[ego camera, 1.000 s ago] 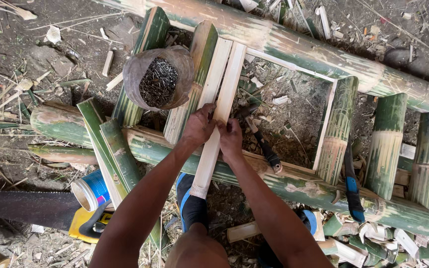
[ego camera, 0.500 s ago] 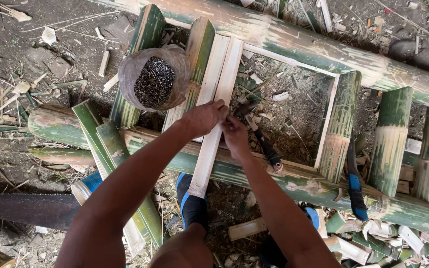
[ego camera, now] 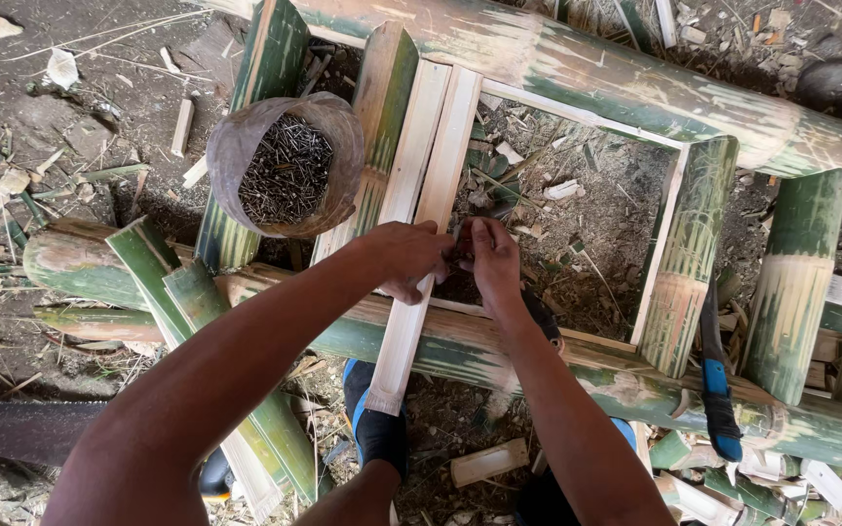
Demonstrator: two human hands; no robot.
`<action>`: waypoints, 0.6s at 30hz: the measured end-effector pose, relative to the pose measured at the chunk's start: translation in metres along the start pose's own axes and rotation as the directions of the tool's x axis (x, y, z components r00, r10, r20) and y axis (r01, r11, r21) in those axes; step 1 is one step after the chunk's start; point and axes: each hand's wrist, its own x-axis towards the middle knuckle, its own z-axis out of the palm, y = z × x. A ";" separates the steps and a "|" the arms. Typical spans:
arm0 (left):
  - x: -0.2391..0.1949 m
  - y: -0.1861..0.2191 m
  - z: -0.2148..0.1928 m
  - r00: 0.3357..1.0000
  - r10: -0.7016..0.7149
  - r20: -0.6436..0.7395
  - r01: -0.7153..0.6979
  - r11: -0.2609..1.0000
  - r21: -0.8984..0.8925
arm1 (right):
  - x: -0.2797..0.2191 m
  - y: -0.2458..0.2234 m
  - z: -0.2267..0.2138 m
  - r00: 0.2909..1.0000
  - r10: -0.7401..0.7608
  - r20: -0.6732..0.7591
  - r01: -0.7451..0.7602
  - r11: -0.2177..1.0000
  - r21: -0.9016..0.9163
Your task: The person assembles a bamboo frame by nailing thin bamboo strips into place. They use a hammer to drive nails and a saw to trim excess material from the strips, working on a structure supported by larger bamboo poles.
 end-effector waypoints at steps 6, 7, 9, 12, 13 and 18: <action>0.014 -0.002 0.005 1.000 0.005 0.029 -0.007 0.999 0.044 | 0.011 0.015 0.009 1.000 -0.005 0.031 0.002 0.995 0.097; 0.016 -0.003 0.005 1.000 0.010 0.030 -0.012 0.999 0.050 | 0.012 0.015 0.009 0.999 0.005 0.032 -0.009 0.994 0.105; 0.019 -0.004 0.005 0.999 0.019 0.048 -0.023 0.997 0.071 | 0.013 0.015 0.010 1.000 0.001 0.025 -0.003 0.994 0.113; 0.029 -0.004 0.006 0.996 0.027 0.080 -0.038 0.990 0.135 | 0.014 0.016 0.007 0.999 -0.009 0.036 0.004 0.991 0.135; 0.033 -0.004 0.006 0.995 0.027 0.092 -0.042 0.986 0.161 | 0.014 0.018 0.007 0.999 -0.012 0.045 0.005 0.990 0.143; 0.049 -0.002 0.010 0.990 0.025 0.140 -0.058 0.971 0.233 | 0.013 0.021 0.006 0.996 -0.062 0.056 0.052 0.984 0.170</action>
